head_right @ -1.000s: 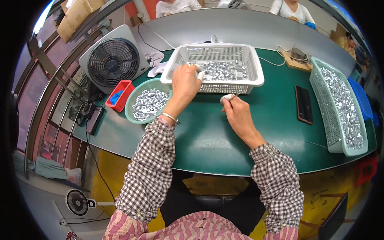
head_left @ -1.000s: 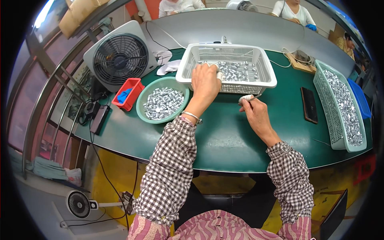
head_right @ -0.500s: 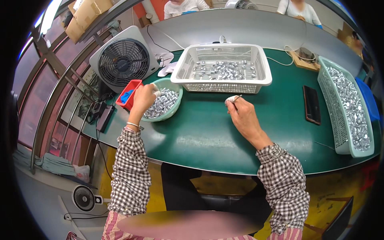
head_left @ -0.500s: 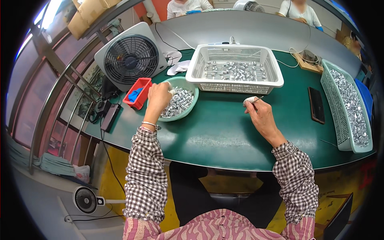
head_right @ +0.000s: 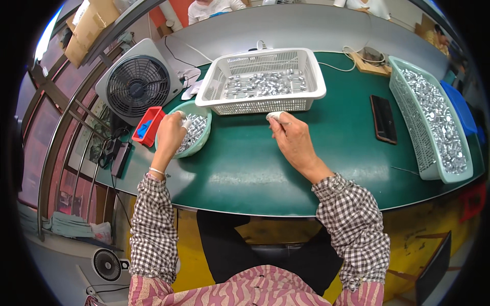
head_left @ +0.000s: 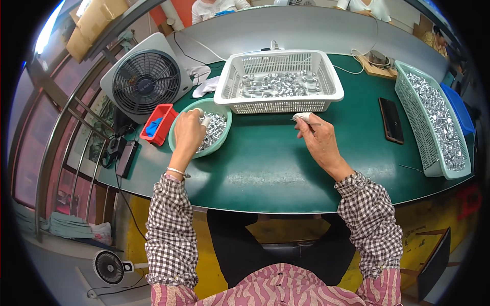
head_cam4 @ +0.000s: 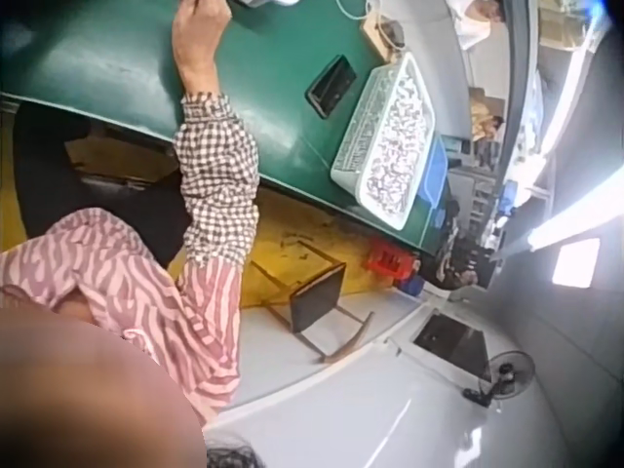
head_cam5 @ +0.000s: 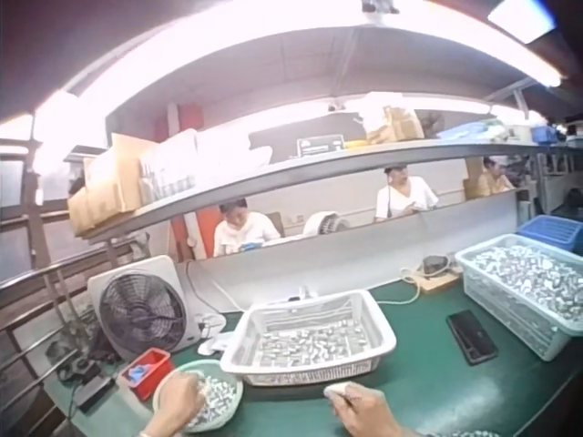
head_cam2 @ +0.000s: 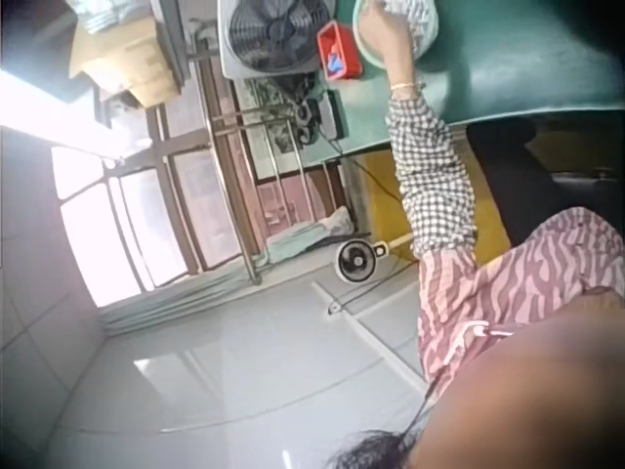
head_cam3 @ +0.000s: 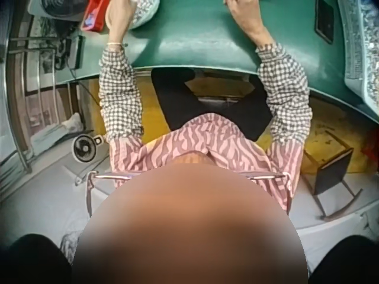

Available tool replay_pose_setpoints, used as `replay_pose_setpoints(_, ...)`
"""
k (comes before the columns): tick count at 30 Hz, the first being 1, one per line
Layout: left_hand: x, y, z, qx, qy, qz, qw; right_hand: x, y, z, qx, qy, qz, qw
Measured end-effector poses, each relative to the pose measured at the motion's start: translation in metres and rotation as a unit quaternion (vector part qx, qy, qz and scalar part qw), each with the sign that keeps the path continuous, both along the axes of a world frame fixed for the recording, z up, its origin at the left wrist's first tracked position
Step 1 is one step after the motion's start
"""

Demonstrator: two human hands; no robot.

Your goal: Trimming excess material from small white industrial components using a hand-held scraping tool.

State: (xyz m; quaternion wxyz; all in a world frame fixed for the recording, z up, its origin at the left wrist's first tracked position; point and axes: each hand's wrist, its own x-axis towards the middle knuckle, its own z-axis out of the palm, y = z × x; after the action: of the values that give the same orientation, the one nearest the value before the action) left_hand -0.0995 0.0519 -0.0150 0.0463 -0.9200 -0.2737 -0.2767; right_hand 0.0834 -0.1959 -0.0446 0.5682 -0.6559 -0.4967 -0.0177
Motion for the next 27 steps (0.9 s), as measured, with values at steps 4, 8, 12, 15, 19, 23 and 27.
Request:
replay_pose_setpoints(4, 0.027, -0.065, 0.02, -0.42, -0.171, -0.176, 0.874, 0.001, -0.001, -0.005, 0.03, 0.015, 0.014, 0.999)
replay_pose_setpoints(8, 0.05, -0.093, 0.006, -0.699, -0.181, -0.251, 0.645, -0.007, 0.001, 0.002, 0.058, 0.004, 0.024, 0.998)
replay_pose_setpoints(12, 0.077, -0.095, -0.021, -0.773, -0.242, -0.257, 0.528, -0.008, -0.001, 0.001, 0.054, -0.036, 0.017, 0.998)
replay_pose_setpoints(15, 0.083, -0.092, -0.034, -0.775, -0.224, -0.28, 0.52, -0.008, 0.0, 0.0, 0.051, -0.064, 0.027, 0.996)
replay_pose_setpoints(19, 0.083, -0.085, -0.047, -0.778, -0.187, -0.273, 0.533, -0.009, 0.002, -0.004, 0.05, -0.084, 0.053, 0.994)
replay_pose_setpoints(23, 0.084, -0.088, -0.046, -0.782, -0.178, -0.271, 0.533, -0.006, 0.003, -0.009, 0.03, -0.087, 0.048, 0.995)
replay_pose_setpoints(27, 0.084, -0.09, -0.047, -0.801, -0.193, -0.258, 0.504, -0.005, 0.003, -0.011, 0.007, -0.08, 0.045, 0.996)
